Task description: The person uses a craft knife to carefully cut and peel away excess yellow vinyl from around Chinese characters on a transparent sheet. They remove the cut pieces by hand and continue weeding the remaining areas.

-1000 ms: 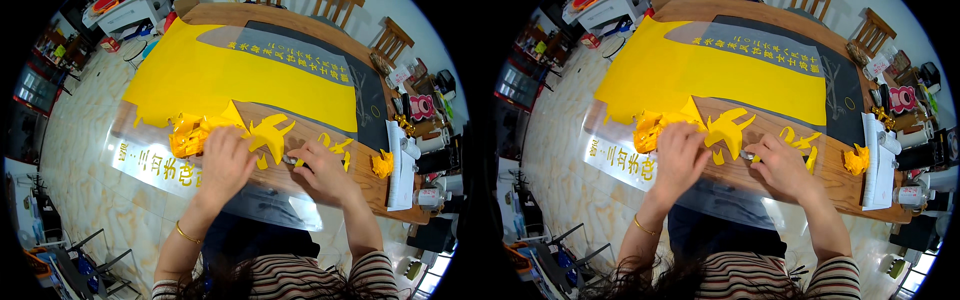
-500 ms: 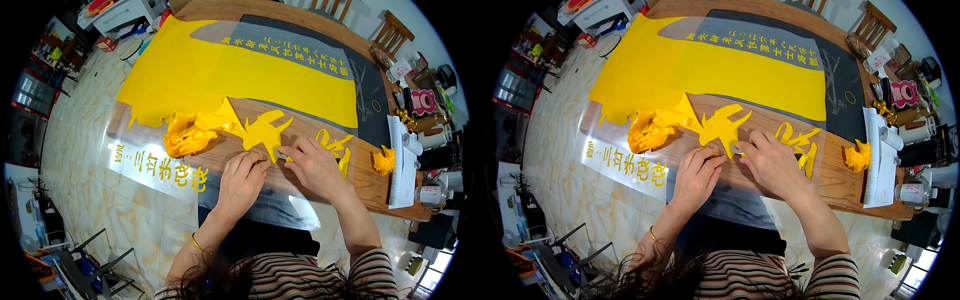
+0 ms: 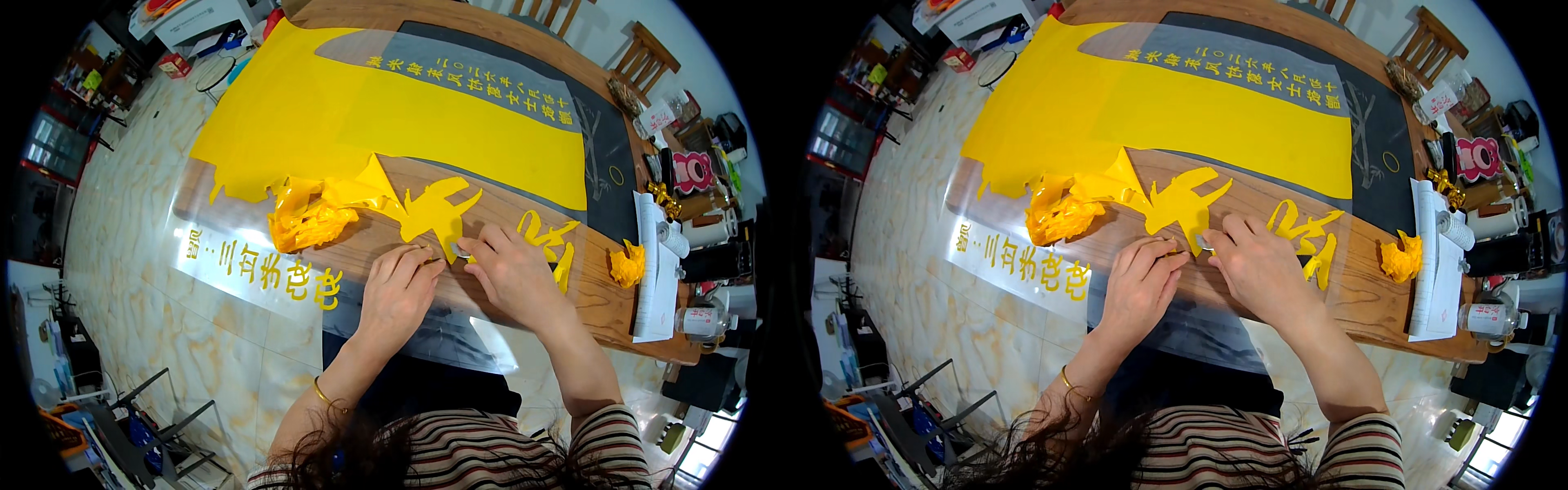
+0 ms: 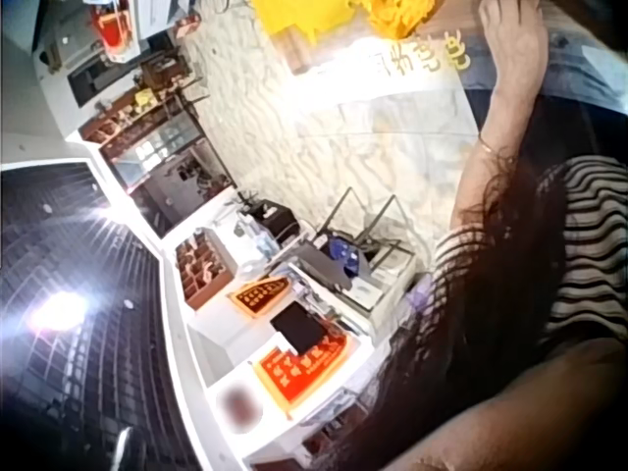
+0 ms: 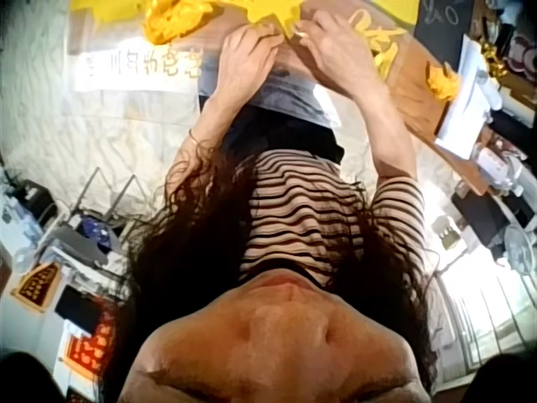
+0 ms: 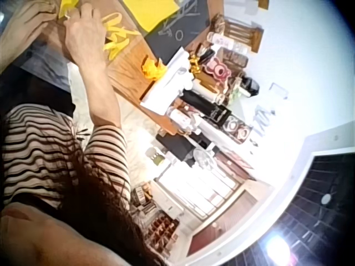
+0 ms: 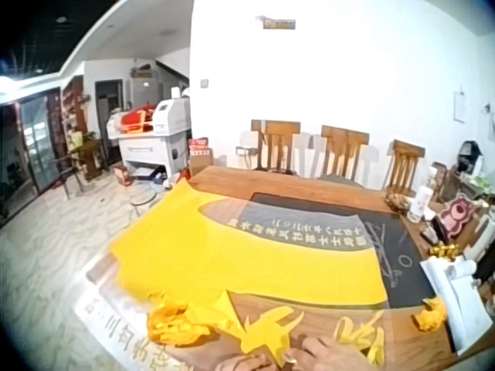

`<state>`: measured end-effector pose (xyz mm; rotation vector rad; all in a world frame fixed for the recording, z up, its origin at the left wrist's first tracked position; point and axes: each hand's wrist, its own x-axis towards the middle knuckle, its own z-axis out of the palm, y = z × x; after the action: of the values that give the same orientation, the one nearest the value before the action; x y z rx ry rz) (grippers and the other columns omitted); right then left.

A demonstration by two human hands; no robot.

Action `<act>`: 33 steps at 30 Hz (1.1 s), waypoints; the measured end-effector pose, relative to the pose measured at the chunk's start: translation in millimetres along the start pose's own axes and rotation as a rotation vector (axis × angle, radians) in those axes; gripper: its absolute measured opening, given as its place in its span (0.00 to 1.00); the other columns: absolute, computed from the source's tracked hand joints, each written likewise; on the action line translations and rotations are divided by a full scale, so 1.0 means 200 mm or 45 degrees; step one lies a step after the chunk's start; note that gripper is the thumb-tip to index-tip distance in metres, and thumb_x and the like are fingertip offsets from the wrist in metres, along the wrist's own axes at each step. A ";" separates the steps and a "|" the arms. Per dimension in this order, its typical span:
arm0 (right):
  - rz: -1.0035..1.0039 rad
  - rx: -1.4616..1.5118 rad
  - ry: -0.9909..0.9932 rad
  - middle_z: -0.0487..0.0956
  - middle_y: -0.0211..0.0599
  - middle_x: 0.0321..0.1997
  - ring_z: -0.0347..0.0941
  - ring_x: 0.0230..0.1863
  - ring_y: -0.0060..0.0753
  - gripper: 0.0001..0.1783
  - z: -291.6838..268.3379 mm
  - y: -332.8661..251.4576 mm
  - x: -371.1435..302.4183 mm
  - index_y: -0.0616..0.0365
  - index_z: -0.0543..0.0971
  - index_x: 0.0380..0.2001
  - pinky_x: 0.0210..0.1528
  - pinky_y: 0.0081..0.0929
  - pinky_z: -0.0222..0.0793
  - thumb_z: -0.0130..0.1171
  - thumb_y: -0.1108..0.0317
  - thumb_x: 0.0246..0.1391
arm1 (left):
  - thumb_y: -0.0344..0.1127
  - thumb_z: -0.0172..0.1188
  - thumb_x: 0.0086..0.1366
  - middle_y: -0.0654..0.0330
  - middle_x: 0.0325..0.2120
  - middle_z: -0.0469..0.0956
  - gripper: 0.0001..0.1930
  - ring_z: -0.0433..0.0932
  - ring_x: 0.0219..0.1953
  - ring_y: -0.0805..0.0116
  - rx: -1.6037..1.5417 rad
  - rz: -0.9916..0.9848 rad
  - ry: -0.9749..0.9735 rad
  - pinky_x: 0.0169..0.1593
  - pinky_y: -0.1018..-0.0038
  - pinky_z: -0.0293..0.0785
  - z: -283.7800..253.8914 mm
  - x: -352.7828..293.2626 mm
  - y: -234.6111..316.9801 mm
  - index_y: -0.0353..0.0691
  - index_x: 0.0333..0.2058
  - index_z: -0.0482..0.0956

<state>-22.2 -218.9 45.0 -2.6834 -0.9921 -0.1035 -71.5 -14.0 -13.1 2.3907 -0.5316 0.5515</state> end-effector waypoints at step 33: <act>0.107 0.352 -0.230 0.74 0.46 0.51 0.75 0.48 0.44 0.21 0.01 -0.03 0.57 0.48 0.75 0.64 0.53 0.34 0.72 0.49 0.66 0.71 | 0.25 0.68 0.56 0.59 0.47 0.77 0.16 0.75 0.54 0.55 -0.044 -0.009 0.133 0.58 0.61 0.71 0.06 -0.03 -0.02 0.40 0.44 0.83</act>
<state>61.7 -142.4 63.7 -2.5055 -0.8696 0.2776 -71.1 -18.0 -26.7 2.3162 -0.4830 0.6550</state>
